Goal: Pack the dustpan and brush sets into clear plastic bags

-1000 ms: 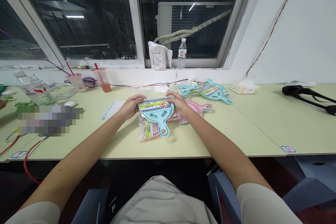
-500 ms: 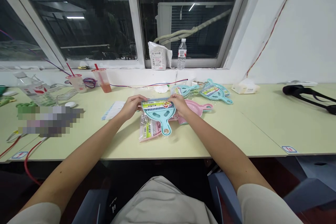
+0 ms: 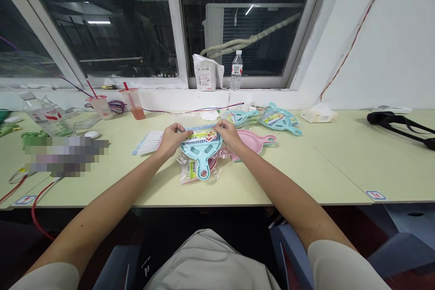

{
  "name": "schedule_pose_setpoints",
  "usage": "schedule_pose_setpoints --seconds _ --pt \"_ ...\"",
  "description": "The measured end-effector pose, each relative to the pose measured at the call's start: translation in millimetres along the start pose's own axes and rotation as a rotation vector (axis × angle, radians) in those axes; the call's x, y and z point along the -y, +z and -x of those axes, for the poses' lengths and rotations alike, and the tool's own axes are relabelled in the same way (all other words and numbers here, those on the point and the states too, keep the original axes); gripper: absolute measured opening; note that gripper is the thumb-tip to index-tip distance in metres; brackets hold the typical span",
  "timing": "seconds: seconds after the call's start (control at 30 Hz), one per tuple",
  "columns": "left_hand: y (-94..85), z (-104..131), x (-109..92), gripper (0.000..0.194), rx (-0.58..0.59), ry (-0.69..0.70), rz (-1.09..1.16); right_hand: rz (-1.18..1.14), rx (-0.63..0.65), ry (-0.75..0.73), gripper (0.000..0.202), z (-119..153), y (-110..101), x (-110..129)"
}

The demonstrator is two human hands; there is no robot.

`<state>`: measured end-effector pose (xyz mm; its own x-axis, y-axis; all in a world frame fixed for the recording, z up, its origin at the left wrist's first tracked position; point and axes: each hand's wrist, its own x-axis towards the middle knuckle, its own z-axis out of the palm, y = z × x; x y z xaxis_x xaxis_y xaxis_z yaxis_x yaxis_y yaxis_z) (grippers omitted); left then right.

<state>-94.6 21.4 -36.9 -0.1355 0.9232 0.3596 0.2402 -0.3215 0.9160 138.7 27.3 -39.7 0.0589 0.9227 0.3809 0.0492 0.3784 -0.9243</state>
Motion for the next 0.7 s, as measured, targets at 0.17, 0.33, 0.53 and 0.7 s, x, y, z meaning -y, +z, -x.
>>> schedule_pose_setpoints --seconds 0.17,0.33,0.53,0.7 --pt "1.2 0.4 -3.3 0.041 0.031 -0.040 0.035 0.447 0.035 -0.445 0.013 2.1 -12.8 21.5" --pt "4.2 7.8 -11.9 0.037 0.072 0.017 -0.039 0.870 0.328 -0.796 0.019 17.1 -1.3 42.9" --pt "8.7 9.8 -13.6 0.031 0.112 0.041 0.016 0.912 0.500 -0.794 0.028 19.9 19.8 42.4" --pt "10.2 8.6 -9.9 0.028 0.090 0.096 0.023 0.889 0.490 -0.803 0.026 16.8 17.7 37.5"
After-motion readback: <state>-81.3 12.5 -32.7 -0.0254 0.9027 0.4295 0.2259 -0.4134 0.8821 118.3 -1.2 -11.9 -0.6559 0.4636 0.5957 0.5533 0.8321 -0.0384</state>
